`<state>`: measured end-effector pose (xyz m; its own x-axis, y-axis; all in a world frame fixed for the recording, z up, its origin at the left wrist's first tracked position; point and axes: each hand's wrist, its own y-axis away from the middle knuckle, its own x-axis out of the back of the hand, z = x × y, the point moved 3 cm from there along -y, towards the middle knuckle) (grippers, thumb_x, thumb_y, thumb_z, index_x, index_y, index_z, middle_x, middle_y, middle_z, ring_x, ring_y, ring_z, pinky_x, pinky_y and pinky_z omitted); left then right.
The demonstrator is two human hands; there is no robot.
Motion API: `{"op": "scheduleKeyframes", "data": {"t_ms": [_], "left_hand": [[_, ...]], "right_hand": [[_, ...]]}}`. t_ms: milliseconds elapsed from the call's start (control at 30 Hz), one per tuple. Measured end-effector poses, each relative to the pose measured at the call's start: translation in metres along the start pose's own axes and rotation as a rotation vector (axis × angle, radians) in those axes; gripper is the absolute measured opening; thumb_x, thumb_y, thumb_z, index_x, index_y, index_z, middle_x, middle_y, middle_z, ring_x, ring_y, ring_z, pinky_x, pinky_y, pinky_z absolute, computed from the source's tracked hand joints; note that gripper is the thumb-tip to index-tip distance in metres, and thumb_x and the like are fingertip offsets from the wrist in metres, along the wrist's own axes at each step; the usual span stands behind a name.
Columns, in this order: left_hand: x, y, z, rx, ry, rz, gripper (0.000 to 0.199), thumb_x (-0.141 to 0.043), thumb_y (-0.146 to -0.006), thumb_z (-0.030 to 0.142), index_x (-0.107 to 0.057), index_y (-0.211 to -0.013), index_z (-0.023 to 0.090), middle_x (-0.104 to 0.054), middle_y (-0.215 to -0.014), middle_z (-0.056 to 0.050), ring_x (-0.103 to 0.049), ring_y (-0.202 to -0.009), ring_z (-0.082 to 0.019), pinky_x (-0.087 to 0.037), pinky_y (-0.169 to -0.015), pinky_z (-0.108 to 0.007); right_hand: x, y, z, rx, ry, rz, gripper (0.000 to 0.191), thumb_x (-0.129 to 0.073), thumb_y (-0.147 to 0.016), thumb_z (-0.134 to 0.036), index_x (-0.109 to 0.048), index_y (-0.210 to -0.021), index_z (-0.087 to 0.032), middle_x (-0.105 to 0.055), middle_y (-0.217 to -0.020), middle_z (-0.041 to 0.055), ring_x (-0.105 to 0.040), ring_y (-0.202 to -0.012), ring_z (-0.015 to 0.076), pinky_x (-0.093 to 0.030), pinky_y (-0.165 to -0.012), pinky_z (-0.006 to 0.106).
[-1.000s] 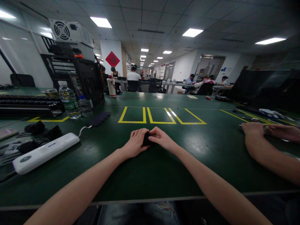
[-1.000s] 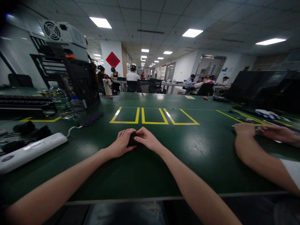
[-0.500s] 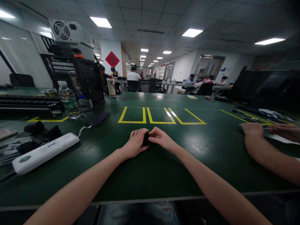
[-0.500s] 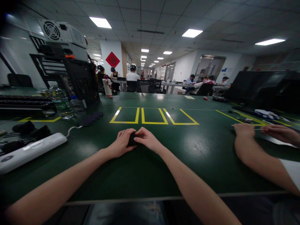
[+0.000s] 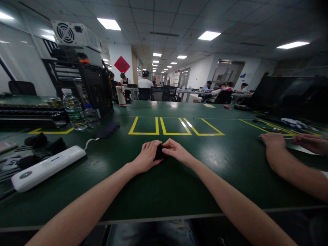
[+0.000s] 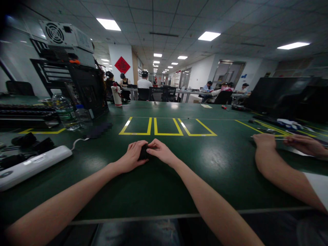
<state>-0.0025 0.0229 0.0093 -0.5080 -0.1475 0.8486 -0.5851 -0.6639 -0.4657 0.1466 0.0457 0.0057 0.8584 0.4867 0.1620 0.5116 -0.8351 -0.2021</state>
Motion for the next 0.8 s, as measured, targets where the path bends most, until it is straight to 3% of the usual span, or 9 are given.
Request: {"op": "scheduleKeyframes", "data": {"t_ms": [167, 400, 600, 800], "left_hand": [[-0.0052, -0.0009, -0.0028, -0.001, 0.002, 0.026, 0.056, -0.055, -0.073, 0.03, -0.024, -0.119, 0.022, -0.038, -0.118, -0.008, -0.037, -0.11, -0.025, -0.027, -0.092, -0.046], [-0.0073, -0.0009, -0.004, 0.005, -0.018, 0.021, 0.056, -0.055, -0.072, 0.029, -0.025, -0.119, 0.02, -0.038, -0.118, -0.009, -0.037, -0.108, -0.025, -0.028, -0.091, -0.044], [-0.0068, -0.001, -0.0039, 0.004, -0.006, 0.035, 0.057, -0.056, -0.072, 0.029, -0.024, -0.119, 0.021, -0.038, -0.119, -0.009, -0.036, -0.111, -0.025, -0.027, -0.092, -0.044], [-0.006, -0.001, -0.0035, 0.01, 0.005, 0.023, 0.058, -0.056, -0.072, 0.029, -0.023, -0.119, 0.023, -0.038, -0.119, -0.008, -0.037, -0.11, -0.026, -0.027, -0.091, -0.047]], "right_hand": [[0.001, -0.0016, 0.0052, -0.065, 0.03, 0.053, 0.026, -0.061, -0.067, -0.029, -0.048, -0.087, -0.018, -0.052, -0.089, 0.0018, -0.052, -0.086, 0.0146, -0.042, -0.077, 0.034], [0.0005, 0.001, 0.0037, -0.045, -0.018, -0.059, 0.039, -0.069, -0.057, -0.023, -0.043, -0.086, -0.02, -0.052, -0.089, 0.0005, -0.052, -0.088, 0.0151, -0.042, -0.08, 0.035], [0.0004, 0.0002, 0.0015, -0.012, 0.018, 0.019, 0.024, -0.06, -0.068, -0.032, -0.046, -0.083, -0.019, -0.052, -0.084, -0.0004, -0.052, -0.082, 0.0129, -0.042, -0.077, 0.033], [0.0016, 0.0, 0.0031, -0.081, 0.04, 0.016, 0.029, -0.06, -0.068, -0.031, -0.048, -0.092, -0.019, -0.051, -0.098, 0.0032, -0.05, -0.092, 0.0158, -0.041, -0.081, 0.035]]}}
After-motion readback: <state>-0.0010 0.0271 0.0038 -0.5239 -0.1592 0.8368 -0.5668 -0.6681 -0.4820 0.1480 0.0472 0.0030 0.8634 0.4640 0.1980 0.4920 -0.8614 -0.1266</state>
